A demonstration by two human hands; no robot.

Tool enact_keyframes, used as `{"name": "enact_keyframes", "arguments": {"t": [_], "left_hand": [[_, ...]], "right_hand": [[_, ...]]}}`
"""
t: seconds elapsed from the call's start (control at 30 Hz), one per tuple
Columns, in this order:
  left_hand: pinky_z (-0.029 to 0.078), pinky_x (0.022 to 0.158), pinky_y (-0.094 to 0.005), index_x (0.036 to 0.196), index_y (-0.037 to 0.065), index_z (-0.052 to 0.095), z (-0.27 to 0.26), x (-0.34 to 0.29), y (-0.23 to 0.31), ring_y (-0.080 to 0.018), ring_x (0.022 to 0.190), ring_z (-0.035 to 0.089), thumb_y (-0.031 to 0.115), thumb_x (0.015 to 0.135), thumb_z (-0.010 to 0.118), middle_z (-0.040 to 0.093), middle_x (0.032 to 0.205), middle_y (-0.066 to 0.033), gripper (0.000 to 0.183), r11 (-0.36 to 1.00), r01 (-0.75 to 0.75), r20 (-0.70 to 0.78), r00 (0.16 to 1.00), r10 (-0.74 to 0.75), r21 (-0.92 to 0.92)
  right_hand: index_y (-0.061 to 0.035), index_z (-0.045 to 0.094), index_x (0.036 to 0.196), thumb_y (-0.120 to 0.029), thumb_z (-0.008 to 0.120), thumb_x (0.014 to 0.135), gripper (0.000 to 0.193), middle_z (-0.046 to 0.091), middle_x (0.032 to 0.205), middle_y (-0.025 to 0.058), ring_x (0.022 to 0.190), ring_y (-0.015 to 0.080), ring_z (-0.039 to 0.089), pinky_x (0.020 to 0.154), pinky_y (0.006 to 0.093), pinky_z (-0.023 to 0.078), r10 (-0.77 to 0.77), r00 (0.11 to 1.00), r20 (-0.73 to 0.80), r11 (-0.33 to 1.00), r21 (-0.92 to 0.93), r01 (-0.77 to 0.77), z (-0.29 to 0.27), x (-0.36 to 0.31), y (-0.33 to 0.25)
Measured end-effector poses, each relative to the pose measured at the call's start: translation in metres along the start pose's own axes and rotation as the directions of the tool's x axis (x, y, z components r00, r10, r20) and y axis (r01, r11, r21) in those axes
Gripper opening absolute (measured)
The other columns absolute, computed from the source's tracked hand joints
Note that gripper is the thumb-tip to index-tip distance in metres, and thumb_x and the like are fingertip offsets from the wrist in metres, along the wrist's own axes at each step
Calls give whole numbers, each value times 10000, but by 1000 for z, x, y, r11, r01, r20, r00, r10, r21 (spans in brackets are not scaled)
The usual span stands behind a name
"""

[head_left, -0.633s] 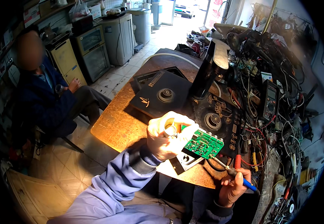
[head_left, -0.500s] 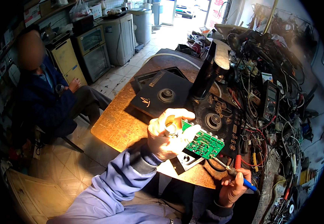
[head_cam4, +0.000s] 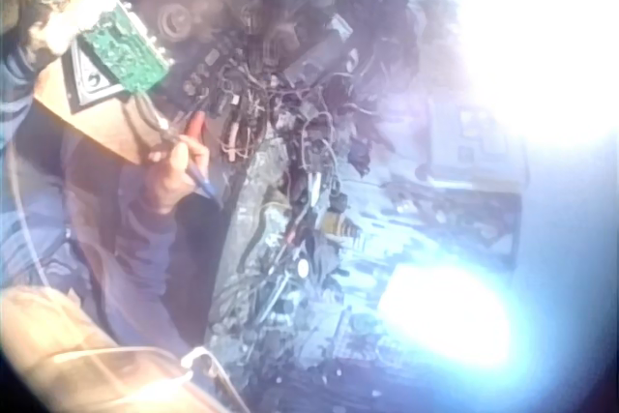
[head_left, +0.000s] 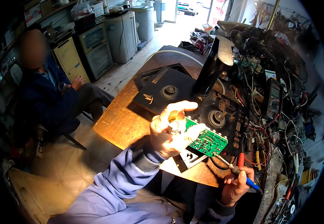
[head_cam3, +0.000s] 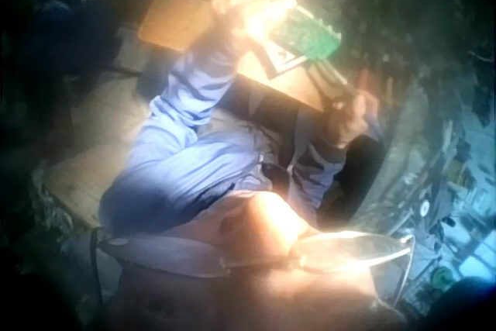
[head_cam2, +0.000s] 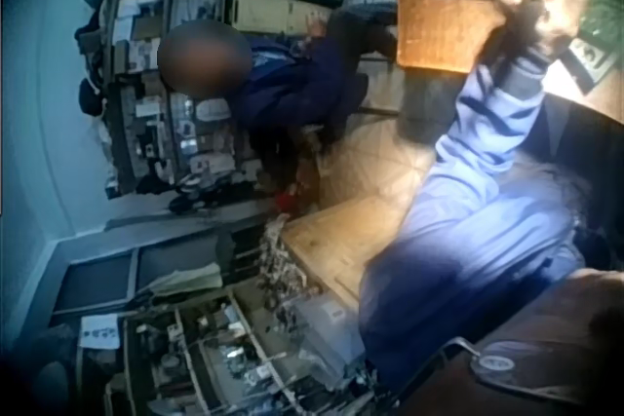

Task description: The person uses a soldering iron and a desoldering pump to remove components from a green circuit board. They repeatedly heat solder joints and use the pump to extract molten solder, working across multiple points on the board.

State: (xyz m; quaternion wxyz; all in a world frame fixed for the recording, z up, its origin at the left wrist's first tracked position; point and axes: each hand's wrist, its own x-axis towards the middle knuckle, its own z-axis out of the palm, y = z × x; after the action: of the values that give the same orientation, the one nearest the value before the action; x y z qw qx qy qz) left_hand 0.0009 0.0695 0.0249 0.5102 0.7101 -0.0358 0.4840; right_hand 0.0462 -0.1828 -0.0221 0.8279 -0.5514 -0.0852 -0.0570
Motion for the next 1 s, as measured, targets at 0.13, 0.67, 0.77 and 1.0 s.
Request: {"name": "enact_keyframes", "arguments": {"t": [0.13,0.67,0.77,1.0], "left_hand": [[453,549,-198,1086,13,590,6,-3,-5,-49,594,554,4,759,768,624,760,-31,372,999,-10,-79,997,6,-48],[373,494,-174,1036,9,533,8,-3,-7,-16,507,436,-49,796,718,515,638,25,308,994,-52,-36,998,49,-97],[343,486,-174,1042,15,529,5,-2,-9,-19,498,407,-56,790,720,485,624,33,323,995,-100,-24,995,100,-10],[380,519,-190,1066,9,513,5,-3,-11,-26,534,414,-109,778,696,477,669,37,361,997,-57,-25,998,56,-50]], "right_hand": [[-25,519,931,-209,636,863,228,486,766,42,432,100,442,410,238,439,8,1000,-1,1000,-22,-8,-2,1,1],[-41,513,980,-216,571,937,189,494,719,10,454,71,463,420,226,419,-24,998,66,999,-29,26,-11,3,7],[-40,509,974,-212,571,937,187,497,799,24,454,79,463,422,228,421,-22,998,52,999,-33,24,-7,2,5],[-16,527,943,-180,614,881,195,510,760,55,446,106,457,420,247,444,1,1000,29,1000,-1,-1,-5,2,2]]}}
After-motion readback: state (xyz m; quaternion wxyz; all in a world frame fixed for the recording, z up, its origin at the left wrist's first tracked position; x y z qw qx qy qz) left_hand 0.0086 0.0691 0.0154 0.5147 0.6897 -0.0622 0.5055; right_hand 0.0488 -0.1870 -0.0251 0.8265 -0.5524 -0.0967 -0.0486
